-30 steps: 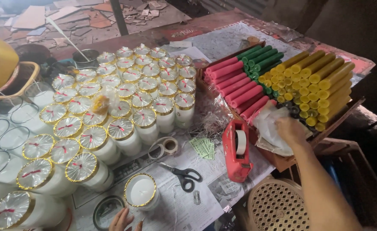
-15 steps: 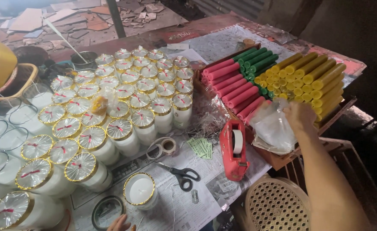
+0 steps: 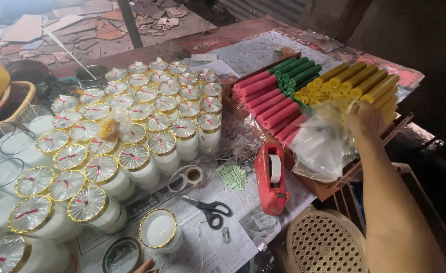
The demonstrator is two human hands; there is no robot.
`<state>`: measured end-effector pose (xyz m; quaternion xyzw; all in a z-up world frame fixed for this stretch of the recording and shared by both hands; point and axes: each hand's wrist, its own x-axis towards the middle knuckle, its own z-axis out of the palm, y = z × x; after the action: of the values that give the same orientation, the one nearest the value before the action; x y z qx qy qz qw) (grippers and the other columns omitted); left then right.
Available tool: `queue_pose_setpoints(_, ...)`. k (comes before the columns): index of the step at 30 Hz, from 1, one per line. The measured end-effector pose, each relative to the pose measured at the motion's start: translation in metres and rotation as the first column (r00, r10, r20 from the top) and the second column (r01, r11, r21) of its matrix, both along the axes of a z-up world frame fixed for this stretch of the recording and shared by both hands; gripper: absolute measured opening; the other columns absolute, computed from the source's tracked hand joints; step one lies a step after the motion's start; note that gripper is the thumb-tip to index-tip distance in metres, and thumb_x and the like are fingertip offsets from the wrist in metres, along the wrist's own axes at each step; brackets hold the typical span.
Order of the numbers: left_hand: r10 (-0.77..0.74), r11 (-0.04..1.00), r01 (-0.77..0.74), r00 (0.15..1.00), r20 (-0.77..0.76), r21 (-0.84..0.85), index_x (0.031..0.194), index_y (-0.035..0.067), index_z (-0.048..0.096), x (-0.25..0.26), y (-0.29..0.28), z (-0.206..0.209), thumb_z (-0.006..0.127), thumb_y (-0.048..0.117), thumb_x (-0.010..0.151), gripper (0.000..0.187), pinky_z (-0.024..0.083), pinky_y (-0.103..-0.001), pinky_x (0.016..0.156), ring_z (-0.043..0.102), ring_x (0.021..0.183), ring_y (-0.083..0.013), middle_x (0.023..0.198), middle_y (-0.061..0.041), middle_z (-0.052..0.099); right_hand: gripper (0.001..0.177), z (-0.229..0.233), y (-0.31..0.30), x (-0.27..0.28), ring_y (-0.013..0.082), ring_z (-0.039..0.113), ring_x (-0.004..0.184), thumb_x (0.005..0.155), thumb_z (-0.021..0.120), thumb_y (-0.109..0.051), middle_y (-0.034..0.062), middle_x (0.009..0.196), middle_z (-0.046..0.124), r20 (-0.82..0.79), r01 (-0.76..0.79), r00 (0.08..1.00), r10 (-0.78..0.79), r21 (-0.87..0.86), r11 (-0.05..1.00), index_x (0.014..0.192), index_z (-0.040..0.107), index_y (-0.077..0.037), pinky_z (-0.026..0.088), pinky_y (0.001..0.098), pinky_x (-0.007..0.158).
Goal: Applying decorative gold tape to the rim and a clear label to the side of glass candle jars.
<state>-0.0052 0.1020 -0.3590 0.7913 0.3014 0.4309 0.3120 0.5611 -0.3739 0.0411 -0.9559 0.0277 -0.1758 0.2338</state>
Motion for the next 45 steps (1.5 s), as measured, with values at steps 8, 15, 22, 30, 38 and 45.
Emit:
queue_pose_setpoints(8, 0.097, 0.991, -0.109, 0.983, 0.159, 0.071, 0.120, 0.010, 0.075, 0.014, 0.003, 0.010, 0.078, 0.010, 0.071, 0.049, 0.054, -0.026, 0.082, 0.067, 0.093, -0.0190, 0.112, -0.012, 0.071, 0.028, 0.053, 0.019, -0.010, 0.0224, 0.063, 0.063, 0.110, 0.070, -0.028, 0.0067, 0.077, 0.072, 0.306, -0.185, 0.923, 0.233, -0.178, 0.966, 0.090, 0.074, -0.008, 0.043, 0.0370, 0.052)
queue_pose_setpoints(15, -0.168, 0.970, 0.135, 0.974, 0.153, 0.203, 0.127, 0.009, 0.069, 0.052, -0.113, 0.375, 0.068, 0.014, 0.093, 0.035, 0.055, -0.031, 0.094, 0.068, 0.105, -0.0207, 0.124, -0.010, 0.070, 0.022, 0.111, 0.169, -0.184, 0.0194, 0.067, 0.065, 0.098, 0.060, -0.036, -0.0003, 0.072, 0.068, -0.294, -0.498, 0.846, 0.445, -0.737, 0.458, 0.088, 0.068, -0.019, 0.056, 0.0348, 0.059)
queue_pose_setpoints(22, -0.452, 0.834, 0.410, 0.891, 0.031, 0.369, 0.143, -0.001, 0.053, 0.114, -0.131, 0.454, 0.085, 0.017, 0.066, 0.086, 0.038, -0.059, 0.112, 0.057, 0.128, -0.0476, 0.127, -0.025, 0.067, 0.015, 0.120, 0.205, -0.320, 0.0292, 0.077, 0.085, 0.084, 0.068, -0.042, 0.0054, 0.071, 0.074, -0.339, -0.857, 0.422, 0.841, -0.452, 0.248, 0.085, 0.066, -0.027, 0.060, 0.0482, 0.069)
queue_pose_setpoints(30, -0.593, 0.779, 0.620, 0.776, 0.214, -0.093, 0.132, 0.017, 0.061, 0.051, -0.114, 0.416, 0.070, 0.025, 0.084, 0.050, 0.051, -0.042, 0.096, 0.066, 0.121, -0.0245, 0.133, -0.007, 0.069, 0.022, 0.131, 0.200, -0.315, 0.0101, 0.055, 0.043, 0.089, 0.074, -0.034, -0.0038, 0.048, 0.062, -0.284, -0.918, 0.385, 0.878, -0.215, 0.333, 0.073, 0.073, -0.019, 0.043, 0.0329, 0.045)
queue_pose_setpoints(38, -0.279, 0.945, 0.284, 0.959, -0.054, 0.161, 0.139, 0.012, 0.056, 0.061, -0.116, 0.424, 0.083, 0.011, 0.073, 0.071, 0.051, -0.048, 0.090, 0.067, 0.106, -0.0347, 0.109, -0.012, 0.077, 0.020, 0.122, 0.211, -0.340, 0.0134, 0.061, 0.044, 0.089, 0.066, -0.029, -0.0054, 0.049, 0.054, -0.354, -0.853, 0.349, 0.868, -0.503, 0.138, 0.074, 0.054, -0.022, 0.055, 0.0367, 0.049)
queue_pose_setpoints(45, -0.475, 0.432, 0.749, 0.662, 0.579, -0.502, 0.100, -0.001, 0.076, 0.035, -0.064, 0.371, 0.078, 0.012, 0.088, 0.018, 0.061, -0.025, 0.080, 0.075, 0.082, -0.0157, 0.090, -0.012, 0.077, 0.023, 0.095, 0.184, -0.259, 0.0210, 0.063, 0.045, 0.089, 0.077, -0.010, 0.0127, 0.057, 0.068, -0.440, -0.775, -0.017, 0.898, 0.573, 0.266, 0.075, 0.080, 0.008, 0.050, 0.0333, 0.039)
